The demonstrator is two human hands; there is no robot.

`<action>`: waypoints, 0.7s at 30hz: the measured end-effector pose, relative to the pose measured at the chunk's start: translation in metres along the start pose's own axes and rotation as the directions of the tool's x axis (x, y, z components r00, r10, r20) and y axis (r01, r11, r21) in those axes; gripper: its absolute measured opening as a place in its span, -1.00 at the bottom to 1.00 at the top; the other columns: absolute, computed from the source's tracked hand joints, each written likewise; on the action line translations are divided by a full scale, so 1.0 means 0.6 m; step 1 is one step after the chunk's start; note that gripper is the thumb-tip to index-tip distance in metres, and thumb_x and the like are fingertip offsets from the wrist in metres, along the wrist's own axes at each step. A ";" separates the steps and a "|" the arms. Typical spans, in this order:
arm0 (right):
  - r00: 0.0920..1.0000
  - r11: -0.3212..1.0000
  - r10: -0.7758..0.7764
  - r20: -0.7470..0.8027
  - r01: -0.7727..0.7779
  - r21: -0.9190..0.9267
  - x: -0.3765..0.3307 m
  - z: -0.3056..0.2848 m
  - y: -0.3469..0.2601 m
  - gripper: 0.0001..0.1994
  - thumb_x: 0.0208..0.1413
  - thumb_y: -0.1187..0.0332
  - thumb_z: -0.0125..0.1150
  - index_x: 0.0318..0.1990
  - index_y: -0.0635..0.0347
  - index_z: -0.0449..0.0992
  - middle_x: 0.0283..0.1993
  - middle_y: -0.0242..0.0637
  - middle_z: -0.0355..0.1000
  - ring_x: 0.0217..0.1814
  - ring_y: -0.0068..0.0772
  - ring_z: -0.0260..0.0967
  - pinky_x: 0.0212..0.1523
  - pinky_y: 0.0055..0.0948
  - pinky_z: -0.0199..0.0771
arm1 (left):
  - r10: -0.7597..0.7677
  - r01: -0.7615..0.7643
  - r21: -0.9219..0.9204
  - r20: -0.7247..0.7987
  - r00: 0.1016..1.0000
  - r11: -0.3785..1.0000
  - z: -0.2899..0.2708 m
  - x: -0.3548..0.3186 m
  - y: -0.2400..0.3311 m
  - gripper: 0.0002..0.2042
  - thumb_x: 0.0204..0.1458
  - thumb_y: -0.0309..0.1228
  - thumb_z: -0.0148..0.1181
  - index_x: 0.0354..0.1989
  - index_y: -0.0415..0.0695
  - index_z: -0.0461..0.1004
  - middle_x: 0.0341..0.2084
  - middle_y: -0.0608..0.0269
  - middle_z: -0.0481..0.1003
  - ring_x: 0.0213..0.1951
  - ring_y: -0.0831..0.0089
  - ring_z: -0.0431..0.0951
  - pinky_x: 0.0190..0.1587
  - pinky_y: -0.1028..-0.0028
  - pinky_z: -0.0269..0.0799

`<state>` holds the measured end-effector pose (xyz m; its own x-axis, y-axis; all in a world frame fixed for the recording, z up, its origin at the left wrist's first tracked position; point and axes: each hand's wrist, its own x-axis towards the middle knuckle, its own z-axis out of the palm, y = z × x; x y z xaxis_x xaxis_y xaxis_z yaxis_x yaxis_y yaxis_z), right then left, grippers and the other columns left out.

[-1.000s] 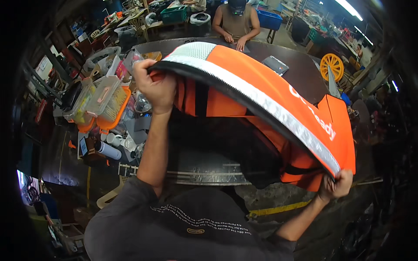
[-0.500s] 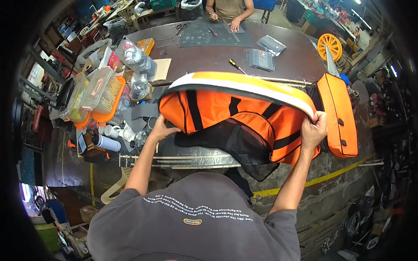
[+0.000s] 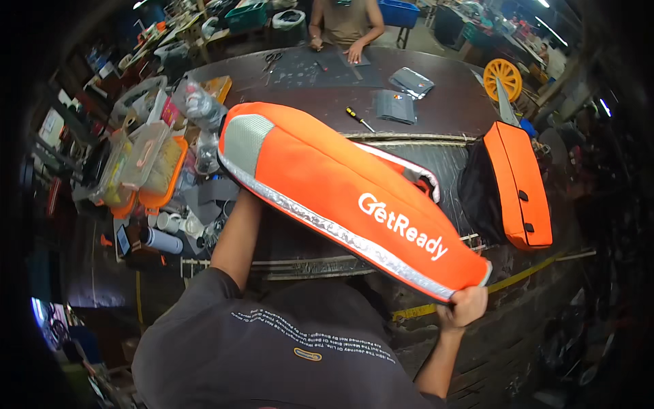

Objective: Assembling, inspecting, and trimming threads on an orange trauma kit bag at a workbench.

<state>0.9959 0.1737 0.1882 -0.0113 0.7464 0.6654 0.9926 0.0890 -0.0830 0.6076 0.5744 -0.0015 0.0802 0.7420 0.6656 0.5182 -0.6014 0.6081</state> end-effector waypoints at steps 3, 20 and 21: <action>0.989 0.991 0.113 -0.093 -0.105 0.082 -0.101 0.051 -0.036 -0.81 -0.25 0.54 0.33 -0.49 0.02 0.45 -0.45 -0.21 0.35 -0.43 -0.01 0.34 -0.39 -0.16 0.27 | 0.091 -0.070 -0.214 0.094 0.991 0.974 0.032 0.047 0.004 -0.50 0.04 -0.31 0.50 0.10 -0.22 0.45 0.02 0.00 0.57 0.09 0.18 0.58 0.11 0.23 0.52; 0.689 0.386 0.166 0.705 -0.703 0.597 -0.170 0.196 -0.164 -0.75 0.26 0.27 0.28 -0.08 0.28 0.62 -0.14 -0.16 0.64 -0.09 -0.27 0.61 -0.01 -0.32 0.54 | 0.737 0.002 -0.988 0.118 0.666 0.156 0.143 0.377 0.242 -0.62 0.15 -0.32 0.38 0.02 -0.22 0.39 -0.10 -0.05 0.54 -0.03 0.12 0.59 0.05 0.13 0.55; 0.626 0.318 0.068 0.777 -0.752 0.578 -0.154 0.218 -0.164 -0.68 0.32 0.22 0.22 0.05 0.29 0.58 0.06 -0.13 0.60 0.14 -0.31 0.53 0.18 -0.34 0.46 | 0.763 0.030 -0.995 0.095 0.640 0.098 0.141 0.392 0.265 -0.63 0.16 -0.32 0.37 0.01 -0.22 0.39 -0.11 -0.05 0.54 -0.04 0.12 0.59 0.05 0.12 0.55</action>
<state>0.8837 0.1820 0.0379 -0.0333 0.9856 -0.1655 0.2539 -0.1518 -0.9552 0.7810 0.6784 0.2152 0.5271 0.0442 0.8487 -0.7936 -0.3317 0.5101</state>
